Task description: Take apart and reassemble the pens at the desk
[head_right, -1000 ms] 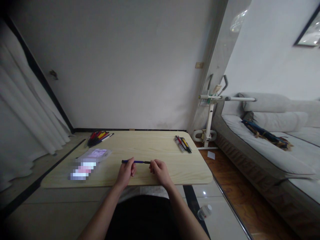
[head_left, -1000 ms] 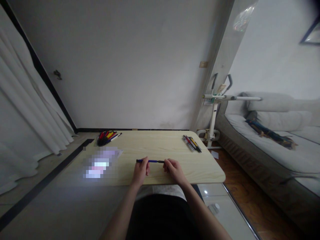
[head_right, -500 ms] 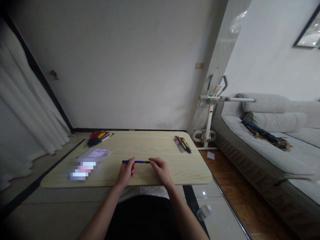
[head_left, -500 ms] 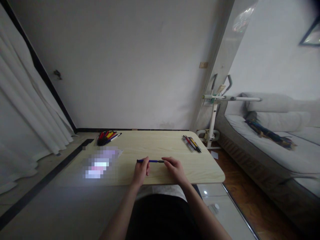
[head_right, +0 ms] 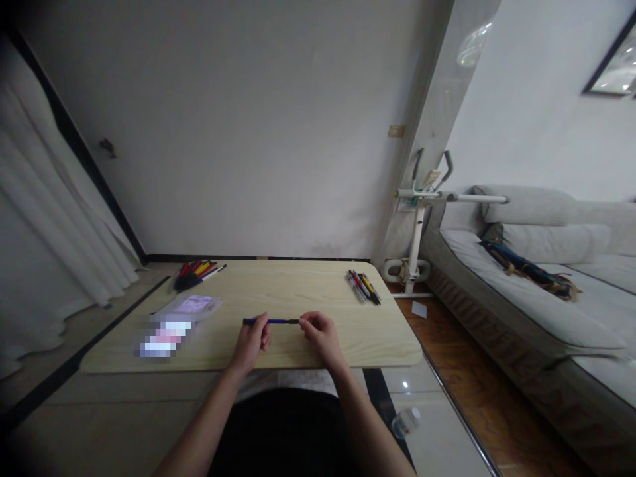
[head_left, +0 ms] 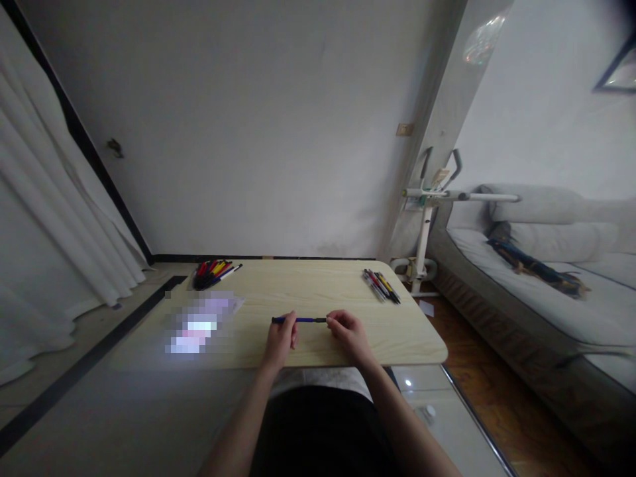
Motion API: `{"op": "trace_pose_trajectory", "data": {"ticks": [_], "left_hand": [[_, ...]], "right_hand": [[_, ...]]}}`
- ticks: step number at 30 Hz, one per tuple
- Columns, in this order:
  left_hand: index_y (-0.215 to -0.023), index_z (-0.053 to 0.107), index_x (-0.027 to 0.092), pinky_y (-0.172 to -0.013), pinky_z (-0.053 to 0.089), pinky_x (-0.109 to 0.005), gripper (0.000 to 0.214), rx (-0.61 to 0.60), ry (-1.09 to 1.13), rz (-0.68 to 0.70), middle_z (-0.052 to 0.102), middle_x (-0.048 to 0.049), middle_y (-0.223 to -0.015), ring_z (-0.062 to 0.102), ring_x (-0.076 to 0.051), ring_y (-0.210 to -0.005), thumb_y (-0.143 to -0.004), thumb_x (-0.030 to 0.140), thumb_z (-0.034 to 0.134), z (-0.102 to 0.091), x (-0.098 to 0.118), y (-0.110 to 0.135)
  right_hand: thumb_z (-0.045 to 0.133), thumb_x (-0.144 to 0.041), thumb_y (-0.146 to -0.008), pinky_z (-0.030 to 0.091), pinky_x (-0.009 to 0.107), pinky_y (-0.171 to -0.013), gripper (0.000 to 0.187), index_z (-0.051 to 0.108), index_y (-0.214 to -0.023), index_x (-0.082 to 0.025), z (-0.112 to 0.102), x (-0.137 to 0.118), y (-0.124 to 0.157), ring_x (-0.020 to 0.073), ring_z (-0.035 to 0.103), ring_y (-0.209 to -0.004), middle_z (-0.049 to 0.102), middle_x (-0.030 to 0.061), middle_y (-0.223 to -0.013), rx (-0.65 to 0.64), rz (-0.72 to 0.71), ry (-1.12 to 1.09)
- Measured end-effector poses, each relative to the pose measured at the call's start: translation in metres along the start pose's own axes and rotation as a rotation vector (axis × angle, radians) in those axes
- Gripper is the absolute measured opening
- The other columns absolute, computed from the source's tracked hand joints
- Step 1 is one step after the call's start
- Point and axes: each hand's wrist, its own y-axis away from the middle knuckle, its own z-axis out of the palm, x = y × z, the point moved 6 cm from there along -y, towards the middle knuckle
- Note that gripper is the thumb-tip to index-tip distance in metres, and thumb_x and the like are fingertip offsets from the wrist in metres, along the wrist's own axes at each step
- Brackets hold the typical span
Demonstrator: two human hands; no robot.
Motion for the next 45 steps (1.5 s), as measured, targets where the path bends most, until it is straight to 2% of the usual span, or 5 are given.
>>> {"op": "trace_pose_trajectory", "data": {"ticks": [10,20,31,45], "left_hand": [[-0.049,0.038,0.018,-0.033,0.027,-0.018,0.038,-0.004,0.006,0.021,0.033,0.0078,-0.033,0.034,-0.006,-0.029,-0.075,0.044,0.045,-0.001,-0.0007,-0.0005],[-0.049,0.039,0.018,-0.033,0.026,-0.018,0.038,0.001,-0.034,0.01,0.034,0.0078,-0.032,0.034,-0.006,-0.028,-0.074,0.045,0.046,-0.0002,0.0019,0.0],[-0.052,0.04,0.018,-0.033,0.025,-0.017,0.034,-0.011,-0.038,0.026,0.036,0.0079,-0.034,0.034,-0.006,-0.03,-0.073,0.042,0.048,-0.0017,-0.0045,-0.002],[-0.052,0.039,0.018,-0.032,0.026,-0.018,0.034,-0.025,-0.035,0.045,0.035,0.0081,-0.034,0.035,-0.006,-0.03,-0.074,0.042,0.048,0.0009,-0.0007,-0.0014]], "right_hand": [[0.058,-0.028,-0.067,0.037,0.021,-0.05,0.021,0.061,-0.084,-0.016,-0.0002,0.0028,0.0009,0.0098,0.047,-0.053,0.053,-0.0017,-0.058,-0.012,0.039,-0.019],[0.057,-0.03,-0.068,0.037,0.021,-0.049,0.021,0.062,-0.083,-0.015,0.0026,-0.0003,0.002,0.0089,0.047,-0.052,0.056,0.0001,-0.063,-0.039,0.015,0.01],[0.056,-0.034,-0.07,0.037,0.02,-0.048,0.024,0.061,-0.081,-0.014,0.0025,-0.0031,0.0031,0.0089,0.046,-0.051,0.054,-0.0001,-0.061,-0.033,0.014,0.044],[0.054,-0.04,-0.071,0.036,0.02,-0.045,0.028,0.061,-0.078,-0.014,0.0018,-0.0035,0.0018,0.0092,0.046,-0.048,0.054,-0.0003,-0.058,-0.013,0.001,0.136]]}}
